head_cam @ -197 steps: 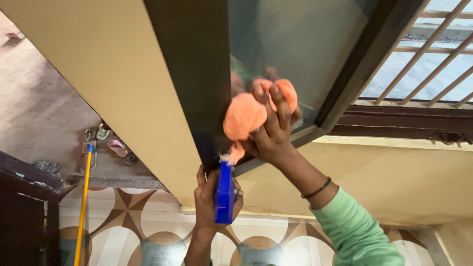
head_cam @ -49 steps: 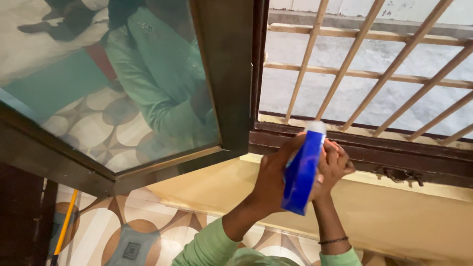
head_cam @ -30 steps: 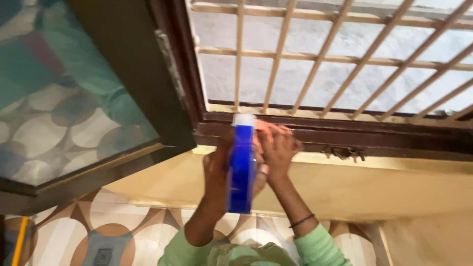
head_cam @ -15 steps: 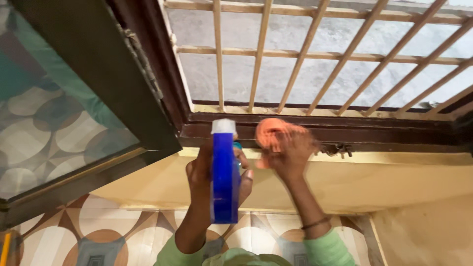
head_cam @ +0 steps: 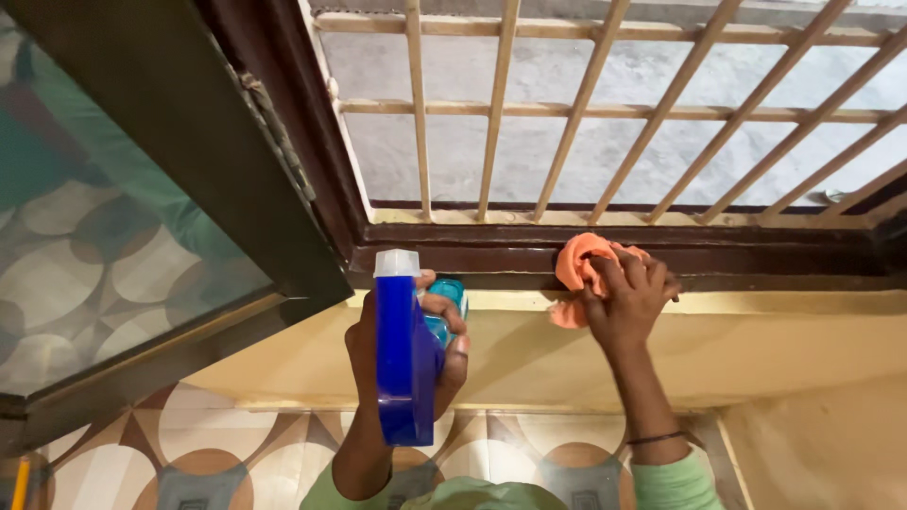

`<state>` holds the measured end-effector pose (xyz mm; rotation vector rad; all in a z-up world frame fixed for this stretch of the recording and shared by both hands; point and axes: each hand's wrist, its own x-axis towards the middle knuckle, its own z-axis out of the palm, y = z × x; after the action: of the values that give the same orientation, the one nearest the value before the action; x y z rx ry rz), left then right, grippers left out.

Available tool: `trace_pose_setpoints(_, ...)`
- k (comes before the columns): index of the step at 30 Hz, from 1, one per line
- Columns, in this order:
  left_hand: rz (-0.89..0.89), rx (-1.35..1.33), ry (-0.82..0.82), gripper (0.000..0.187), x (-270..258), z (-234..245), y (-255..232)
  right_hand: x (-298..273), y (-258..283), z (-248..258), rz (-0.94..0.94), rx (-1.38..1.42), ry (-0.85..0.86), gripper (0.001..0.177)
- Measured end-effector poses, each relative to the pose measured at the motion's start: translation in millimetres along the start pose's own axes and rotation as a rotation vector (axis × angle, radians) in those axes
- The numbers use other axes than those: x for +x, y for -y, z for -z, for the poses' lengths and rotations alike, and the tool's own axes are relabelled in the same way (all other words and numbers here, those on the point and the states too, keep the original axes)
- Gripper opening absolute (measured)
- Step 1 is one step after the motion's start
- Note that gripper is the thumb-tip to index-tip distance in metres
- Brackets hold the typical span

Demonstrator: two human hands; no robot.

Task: The person cleans a window and its metal security bars using a spray bottle and a cloth. They spray the cleaning solution onto the glass and the bars, then wipe the surfaces with the cloth. The person alternates between cleaning the glass pane and the metal frame throughout the clip.

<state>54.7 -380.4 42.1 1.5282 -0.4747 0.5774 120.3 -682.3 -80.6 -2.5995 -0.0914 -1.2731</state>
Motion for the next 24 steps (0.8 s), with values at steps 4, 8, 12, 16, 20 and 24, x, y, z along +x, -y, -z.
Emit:
trace_pose_setpoints(4,0.341,-0.344,-0.065,0.052,6,-8,2,6,46,-23,0.028,-0.006,-0.039,0.041)
trace_pose_setpoints(8,0.535,-0.707,-0.120,0.057,15,-7,4,24,96,-28,0.149,0.275,0.066,0.040)
trace_pose_setpoints(12,-0.058,0.123,0.023,0.061,13,-1,-2,77,80,-14,-0.016,0.560,-0.079,0.044)
trace_pose_setpoints(16,-0.051,0.063,0.016,0.057,9,-8,-1,124,78,-38,-0.144,0.460,-0.336,0.054)
trace_pose_setpoints(20,0.029,-0.035,0.010,0.058,8,-10,-3,110,72,-57,-0.126,0.338,0.005,0.041)
trace_pose_setpoints(24,-0.074,0.158,0.040,0.058,7,-6,-4,97,68,-42,0.020,0.561,-0.041,0.023)
